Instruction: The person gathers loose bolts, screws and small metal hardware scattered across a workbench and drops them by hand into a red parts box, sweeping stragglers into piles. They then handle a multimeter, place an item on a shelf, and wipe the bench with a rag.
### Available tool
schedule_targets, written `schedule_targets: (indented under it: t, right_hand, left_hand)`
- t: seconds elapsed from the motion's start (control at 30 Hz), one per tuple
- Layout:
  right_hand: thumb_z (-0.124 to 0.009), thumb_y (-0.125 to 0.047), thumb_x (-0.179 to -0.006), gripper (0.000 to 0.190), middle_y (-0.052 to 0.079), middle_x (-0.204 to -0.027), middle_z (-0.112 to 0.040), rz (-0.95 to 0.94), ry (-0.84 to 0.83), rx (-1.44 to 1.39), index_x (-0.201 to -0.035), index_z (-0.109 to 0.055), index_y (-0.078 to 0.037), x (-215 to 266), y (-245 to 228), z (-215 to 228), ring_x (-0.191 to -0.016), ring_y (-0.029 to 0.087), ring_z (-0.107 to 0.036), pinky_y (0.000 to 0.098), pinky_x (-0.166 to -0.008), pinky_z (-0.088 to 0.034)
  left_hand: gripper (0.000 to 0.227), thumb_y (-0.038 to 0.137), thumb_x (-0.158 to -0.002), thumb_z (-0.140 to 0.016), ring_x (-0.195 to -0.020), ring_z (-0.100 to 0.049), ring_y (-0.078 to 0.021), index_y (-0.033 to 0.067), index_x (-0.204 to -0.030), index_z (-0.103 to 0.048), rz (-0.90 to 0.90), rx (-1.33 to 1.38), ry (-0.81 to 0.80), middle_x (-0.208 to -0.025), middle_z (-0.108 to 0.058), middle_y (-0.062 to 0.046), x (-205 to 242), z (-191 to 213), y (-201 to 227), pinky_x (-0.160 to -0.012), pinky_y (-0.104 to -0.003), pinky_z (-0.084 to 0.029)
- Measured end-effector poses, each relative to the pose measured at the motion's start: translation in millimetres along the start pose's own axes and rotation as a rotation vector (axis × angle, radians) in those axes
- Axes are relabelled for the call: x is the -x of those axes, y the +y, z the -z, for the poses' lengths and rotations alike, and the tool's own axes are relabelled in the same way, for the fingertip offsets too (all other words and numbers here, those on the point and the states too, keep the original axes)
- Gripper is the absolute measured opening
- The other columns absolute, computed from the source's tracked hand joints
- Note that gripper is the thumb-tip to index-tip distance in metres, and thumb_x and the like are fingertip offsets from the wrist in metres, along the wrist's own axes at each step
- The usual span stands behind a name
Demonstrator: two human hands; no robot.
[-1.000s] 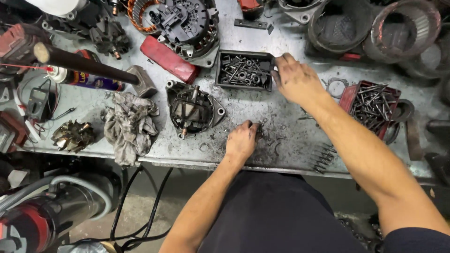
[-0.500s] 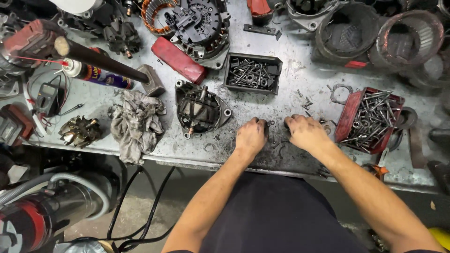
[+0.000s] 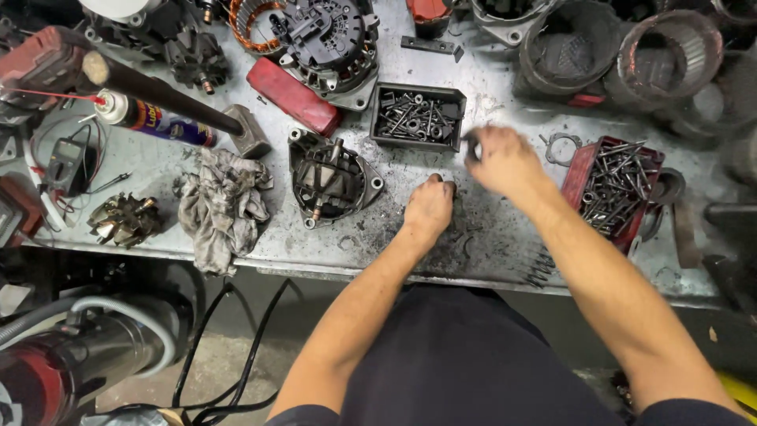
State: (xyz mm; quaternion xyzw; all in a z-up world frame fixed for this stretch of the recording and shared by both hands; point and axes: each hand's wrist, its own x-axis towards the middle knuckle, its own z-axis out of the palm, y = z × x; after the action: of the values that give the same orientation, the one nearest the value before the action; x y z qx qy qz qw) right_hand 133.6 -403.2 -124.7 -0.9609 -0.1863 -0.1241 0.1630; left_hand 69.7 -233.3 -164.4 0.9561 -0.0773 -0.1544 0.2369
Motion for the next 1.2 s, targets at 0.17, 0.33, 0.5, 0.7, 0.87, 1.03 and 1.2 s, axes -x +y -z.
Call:
schedule_targets:
  t: [0.17, 0.33, 0.5, 0.7, 0.87, 1.03, 1.2]
  right_hand:
    - [-0.072, -0.044, -0.080, 0.062, 0.006, -0.128, -0.066, -0.160, -0.540, 0.146, -0.138, -0.059, -0.028, 74.8, 17.2, -68.2, -0.125, 0.033, -0.064, 0.0485, -0.102, -0.057]
    - [-0.067, -0.043, -0.084, 0.058, 0.003, -0.131, -0.066, -0.146, -0.599, 0.061, -0.138, -0.058, -0.026, 65.2, -12.4, -37.9, -0.128, 0.029, -0.063, 0.0461, -0.104, -0.054]
    - [-0.067, -0.045, -0.085, 0.057, 0.000, -0.137, -0.062, -0.267, -0.645, -0.004, -0.139, -0.057, -0.030, 66.2, -16.5, -28.5, -0.133, 0.027, -0.059, 0.0483, -0.105, -0.054]
    - [-0.071, -0.054, -0.084, 0.064, 0.009, -0.137, -0.061, -0.441, -0.727, 0.019, -0.141, -0.057, -0.029, 106.0, -30.0, -44.8, -0.127, 0.039, -0.061, 0.0557, -0.102, -0.055]
    - [-0.068, -0.012, -0.076, 0.049, 0.019, -0.097, -0.071, -0.068, -0.514, 0.110, -0.122, -0.058, 0.002, 99.0, -67.3, 1.9, -0.084, 0.030, -0.072, 0.0418, -0.076, -0.063]
    - [-0.076, -0.046, -0.078, 0.054, 0.013, -0.104, -0.070, -0.342, -0.509, 0.056, -0.124, -0.070, -0.018, 88.6, -31.2, -73.7, -0.100, 0.042, -0.073, 0.0536, -0.085, -0.061]
    - [-0.084, -0.040, -0.080, 0.030, 0.006, -0.080, -0.077, -0.157, -0.004, -0.156, -0.098, -0.076, -0.018, -14.6, -44.3, -14.9, -0.081, 0.031, -0.077, 0.0437, -0.078, -0.062]
  left_hand:
    - [0.023, 0.003, -0.083, -0.055, -0.082, -0.075, -0.0465, 0.0020, -0.092, -0.075, 0.006, -0.040, -0.056, -0.096, -0.069, -0.018, -9.5, 16.0, -5.3, -0.067, -0.054, -0.064]
    - [0.022, 0.002, -0.079, -0.058, -0.083, -0.075, -0.0486, -0.0005, -0.094, -0.074, -0.016, -0.063, -0.098, -0.095, -0.070, -0.018, -5.7, 26.3, -8.6, -0.068, -0.055, -0.064]
    - [0.022, 0.008, -0.076, -0.062, -0.085, -0.075, -0.0473, 0.0044, -0.092, -0.077, 0.031, -0.001, -0.113, -0.088, -0.072, -0.017, -24.2, 41.2, -20.6, -0.070, -0.055, -0.065]
    - [0.030, 0.014, -0.074, -0.074, -0.094, -0.074, -0.0454, 0.0018, -0.102, -0.076, 0.109, 0.042, 0.135, -0.100, -0.074, -0.020, -51.5, 145.9, -4.7, -0.084, -0.056, -0.064]
    - [0.040, 0.010, -0.075, -0.077, -0.101, -0.070, -0.0321, 0.0068, -0.115, -0.071, -0.085, 0.101, 0.586, -0.118, -0.069, -0.011, -22.5, 207.2, 5.9, -0.089, -0.042, -0.057]
    - [0.038, 0.023, -0.086, -0.076, -0.101, -0.070, -0.0480, 0.0071, -0.120, -0.067, -0.010, 0.025, 0.409, -0.117, -0.065, -0.024, 31.6, 120.7, -25.4, -0.085, -0.058, -0.060]
    - [0.040, 0.018, -0.082, -0.071, -0.099, -0.073, -0.0410, 0.0178, -0.122, -0.069, 0.149, -0.020, -0.001, -0.118, -0.066, -0.013, 80.7, 64.1, -41.6, -0.084, -0.053, -0.062]
